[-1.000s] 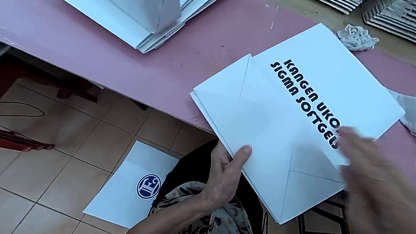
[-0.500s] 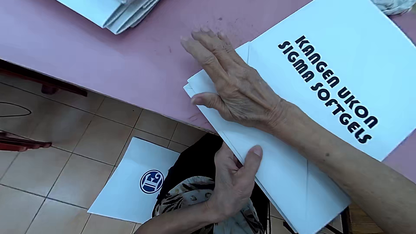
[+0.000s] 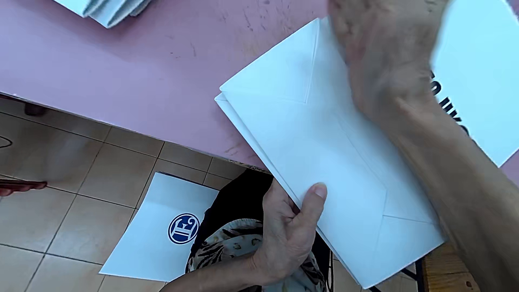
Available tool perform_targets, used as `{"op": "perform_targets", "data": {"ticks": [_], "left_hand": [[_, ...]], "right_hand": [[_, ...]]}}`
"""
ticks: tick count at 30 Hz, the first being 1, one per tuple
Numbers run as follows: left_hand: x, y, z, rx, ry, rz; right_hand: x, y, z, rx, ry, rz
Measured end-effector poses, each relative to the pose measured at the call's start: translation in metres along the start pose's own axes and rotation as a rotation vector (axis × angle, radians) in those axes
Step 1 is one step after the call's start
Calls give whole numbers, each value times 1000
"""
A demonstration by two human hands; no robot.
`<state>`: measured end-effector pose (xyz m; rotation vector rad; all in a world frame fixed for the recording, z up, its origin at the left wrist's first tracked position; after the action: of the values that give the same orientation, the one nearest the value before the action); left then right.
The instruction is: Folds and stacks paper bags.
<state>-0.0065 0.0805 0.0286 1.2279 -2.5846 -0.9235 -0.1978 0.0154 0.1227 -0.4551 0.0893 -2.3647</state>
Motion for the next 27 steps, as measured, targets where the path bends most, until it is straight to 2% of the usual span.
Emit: {"op": "perform_targets", "data": {"ticks": [2,4,6,8,10,15,21,27], "left_hand": [[-1,1,0,-13,-9,2],[-1,2,0,-36,-2,-3],[-1,3,1,-41,15,5],[0,3,1,-1,26,1],[0,2,2,15,4,14],[-1,1,2,-164,-172,27],[1,3,4,-209,-130,41],[1,5,3,-149,-108,74]], "right_hand": [[-22,-25,30,-222,-129,13],[-71,-42,58,-566,-260,168],[-132,-39,72,-896,-397,308],[-183,-30,67,-1158,-382,382],[-208,-28,51,-1332,-306,398],[-219,-31,36,-1327,-354,322],[-213,-31,42,-1414,-429,374],[-173,-58,67,-1436,-486,493]]}}
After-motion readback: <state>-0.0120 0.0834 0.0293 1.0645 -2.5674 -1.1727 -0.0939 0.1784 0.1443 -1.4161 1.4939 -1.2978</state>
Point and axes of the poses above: each hand's wrist, its own x-axis towards the middle knuckle, its own y-axis out of the palm, z = x × y, the point moved 6 cm from there along x, towards the middle knuckle, and after that the axes turned 1 degree about -z, right-handed, at the moved point
